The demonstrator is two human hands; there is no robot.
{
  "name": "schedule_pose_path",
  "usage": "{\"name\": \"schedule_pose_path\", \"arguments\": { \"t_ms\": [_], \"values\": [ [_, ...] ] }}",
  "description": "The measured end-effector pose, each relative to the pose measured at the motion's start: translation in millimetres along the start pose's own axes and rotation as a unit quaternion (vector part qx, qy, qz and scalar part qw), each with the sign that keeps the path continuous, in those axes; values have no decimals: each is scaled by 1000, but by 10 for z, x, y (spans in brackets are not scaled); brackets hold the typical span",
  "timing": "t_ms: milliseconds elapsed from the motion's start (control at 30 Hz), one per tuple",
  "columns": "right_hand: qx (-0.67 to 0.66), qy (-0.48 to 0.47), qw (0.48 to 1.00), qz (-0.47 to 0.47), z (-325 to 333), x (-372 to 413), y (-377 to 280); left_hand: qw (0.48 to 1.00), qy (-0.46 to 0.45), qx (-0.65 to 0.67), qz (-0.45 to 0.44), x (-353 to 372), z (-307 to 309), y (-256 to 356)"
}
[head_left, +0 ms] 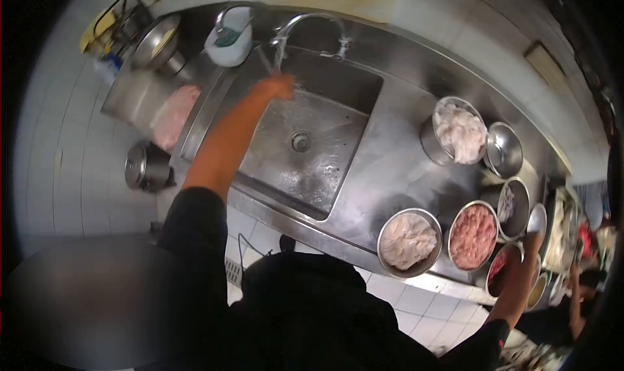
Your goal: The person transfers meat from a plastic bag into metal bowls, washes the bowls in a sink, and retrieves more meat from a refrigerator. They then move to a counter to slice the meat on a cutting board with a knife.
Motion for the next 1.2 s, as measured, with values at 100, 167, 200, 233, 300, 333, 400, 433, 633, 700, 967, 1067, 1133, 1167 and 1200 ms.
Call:
{"name": "schedule_pose_path", "arguments": {
  "t_ms": [100, 167, 200, 233, 300, 333, 400, 433, 633, 700, 967, 1067, 1133, 1167, 1200],
  "values": [
    [-74, -51, 993, -75, 510, 140, -376, 1000, 8, 25, 15, 134, 156, 78],
    [-100, -38, 990, -93, 700, 152, -471, 1000, -5, 29, 10, 136, 171, 27],
    [-114, -18, 988, -103, 785, 167, -497, 1000, 13, 14, -10, -36, 93, -89],
    [-80, 17, 994, -79, 736, 134, -370, 999, 33, -1, -29, -113, 40, -170],
    [-118, 71, 989, -43, 508, 25, 81, 996, 69, 45, -36, 13, 66, -177],
    [-56, 67, 994, -60, 833, 171, -61, 993, 90, 69, -38, 62, 65, -186],
    [-101, 81, 991, -37, 1371, 382, -119, 988, 131, 64, -46, 102, 2, -195],
    [-120, 74, 990, -17, 1735, 519, -217, 990, 122, 46, -56, 75, -5, -202],
    [-235, -18, 967, 93, 3595, 1106, -1560, 968, 154, 35, -195, -184, -264, -301],
    [-309, 101, 933, 157, 3981, 1392, -2372, 964, 104, 123, -209, -449, -399, -322],
    [-221, -49, 822, 522, 4361, 1133, -6618, 583, -197, 753, -231, 446, -809, -507],
    [-173, 28, 775, 607, 4059, 882, -7649, 586, -143, 766, -224, 433, -994, -974],
    [-148, -6, 792, 592, 3783, 674, -8057, 628, -93, 756, -159, 203, -1169, -1211],
    [-158, -37, 800, 577, 3652, 588, -8216, 648, -76, 747, -126, 121, -1213, -1310],
    [-167, -73, 807, 562, 3626, 551, -8328, 665, -62, 738, -92, 97, -1250, -1369]
  ]
}}
Point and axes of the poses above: each hand's wrist, its own x-axis away from the middle knuckle, its own z-axis out of the back of the hand, y = z × x, the point moved 1 cm from there along -x, towards the middle knuckle, and after that the axes turned 8 degrees about -y, right-handed, at the moved point
